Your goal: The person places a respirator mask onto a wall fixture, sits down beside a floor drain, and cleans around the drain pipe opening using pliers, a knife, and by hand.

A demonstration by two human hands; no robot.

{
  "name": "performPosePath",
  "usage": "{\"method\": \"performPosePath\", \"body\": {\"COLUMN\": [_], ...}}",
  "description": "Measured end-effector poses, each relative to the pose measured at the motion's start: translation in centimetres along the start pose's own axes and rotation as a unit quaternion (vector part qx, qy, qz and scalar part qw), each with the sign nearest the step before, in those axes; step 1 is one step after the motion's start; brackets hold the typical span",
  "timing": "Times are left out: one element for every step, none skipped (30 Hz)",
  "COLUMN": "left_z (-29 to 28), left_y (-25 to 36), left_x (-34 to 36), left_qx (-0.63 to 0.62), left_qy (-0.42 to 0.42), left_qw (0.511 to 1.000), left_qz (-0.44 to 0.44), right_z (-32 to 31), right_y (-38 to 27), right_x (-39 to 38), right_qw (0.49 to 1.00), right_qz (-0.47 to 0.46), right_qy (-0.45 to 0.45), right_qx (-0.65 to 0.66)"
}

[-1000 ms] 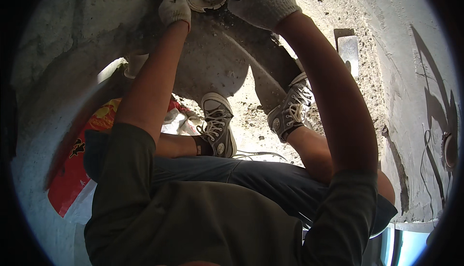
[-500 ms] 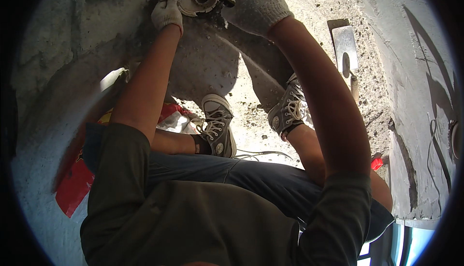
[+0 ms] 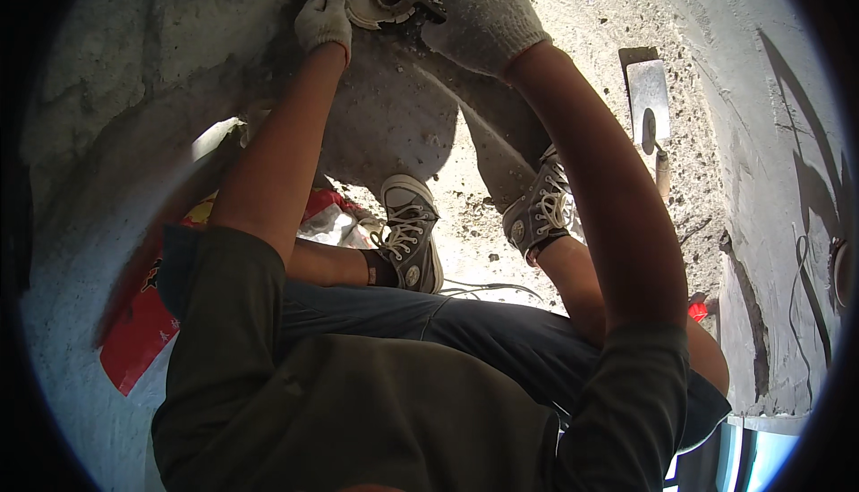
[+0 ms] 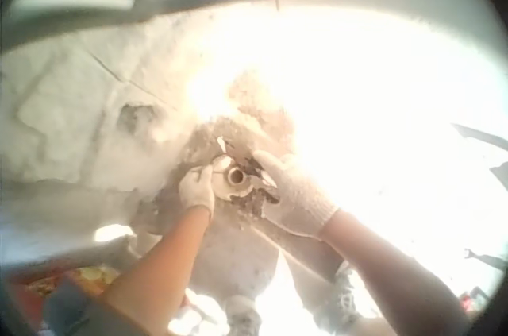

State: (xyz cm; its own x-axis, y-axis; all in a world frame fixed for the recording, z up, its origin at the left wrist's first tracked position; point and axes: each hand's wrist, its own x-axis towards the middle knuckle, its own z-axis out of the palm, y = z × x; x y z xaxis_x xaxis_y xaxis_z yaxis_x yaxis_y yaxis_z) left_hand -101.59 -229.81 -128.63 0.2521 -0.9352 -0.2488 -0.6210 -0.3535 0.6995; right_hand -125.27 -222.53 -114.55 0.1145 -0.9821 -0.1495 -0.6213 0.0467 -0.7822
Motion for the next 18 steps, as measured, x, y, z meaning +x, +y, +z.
{"method": "performPosePath", "body": {"left_z": [-0.1,-0.1,-0.1,-0.1,-0.2,-0.2,-0.2,-0.1,-0.2,-0.4,-0.6,-0.4,0.0,0.1,0.1,0.1,0.0,-0.2], "left_y": [0.0,-0.1,0.0,0.0,0.1,0.2,0.3,0.4,0.3,0.2,0.0,0.0,-0.1,-0.5,-0.2,0.0,0.3,0.3], "left_x": [0.1,0.3,0.3,0.3,0.3,0.1,0.0,-0.2,-0.1,0.0,0.0,0.1,0.1,0.1,0.1,0.2,0.2,0.2], "left_qx": [0.0,-0.005,-0.011,-0.011,-0.007,-0.003,-0.003,-0.001,0.002,0.003,0.019,0.032,0.031,0.017,0.002,0.0,-0.009,-0.016], "left_qy": [0.002,0.001,-0.002,-0.001,-0.004,-0.009,-0.009,-0.01,-0.007,-0.004,-0.005,-0.008,-0.01,-0.007,-0.004,-0.003,-0.011,-0.018], "left_qw": [1.0,1.0,1.0,1.0,1.0,1.0,1.0,1.0,1.0,1.0,1.0,0.999,0.999,1.0,1.0,1.0,1.0,1.0], "left_qz": [0.0,-0.001,-0.002,-0.003,-0.007,-0.011,-0.011,-0.007,-0.002,-0.002,0.002,0.007,0.008,0.011,0.014,0.015,0.009,0.002], "right_z": [0.2,0.3,0.4,0.5,0.6,0.8,1.0,1.2,1.1,0.8,0.8,1.6,3.2,4.2,4.0,3.8,3.5,3.2], "right_y": [0.0,0.0,0.0,-0.1,-0.1,0.1,0.5,0.6,0.3,-0.2,-0.5,0.5,2.3,3.3,3.0,2.7,2.3,1.8], "right_x": [0.0,-0.1,-0.1,-0.2,-0.2,-0.4,-0.6,-0.7,-0.6,-0.6,-0.5,-0.8,-1.5,-1.8,-1.8,-1.9,-2.0,-1.9], "right_qw": [1.0,1.0,1.0,1.0,0.999,0.999,0.999,1.0,1.0,0.999,0.997,0.997,0.998,0.998,0.998,0.992,0.98,0.98], "right_qz": [0.001,0.002,0.002,0.011,0.02,0.021,0.018,0.015,0.013,0.036,0.06,0.059,0.055,0.049,0.047,0.077,0.105,0.103], "right_qy": [0.001,0.003,0.002,0.0,-0.002,-0.002,0.005,0.012,0.012,-0.014,-0.039,-0.038,-0.002,0.032,0.033,0.019,0.004,0.003], "right_qx": [0.001,0.001,0.001,0.023,0.046,0.045,0.034,0.022,0.024,0.033,0.043,0.042,0.035,0.03,0.029,0.099,0.169,0.171]}}
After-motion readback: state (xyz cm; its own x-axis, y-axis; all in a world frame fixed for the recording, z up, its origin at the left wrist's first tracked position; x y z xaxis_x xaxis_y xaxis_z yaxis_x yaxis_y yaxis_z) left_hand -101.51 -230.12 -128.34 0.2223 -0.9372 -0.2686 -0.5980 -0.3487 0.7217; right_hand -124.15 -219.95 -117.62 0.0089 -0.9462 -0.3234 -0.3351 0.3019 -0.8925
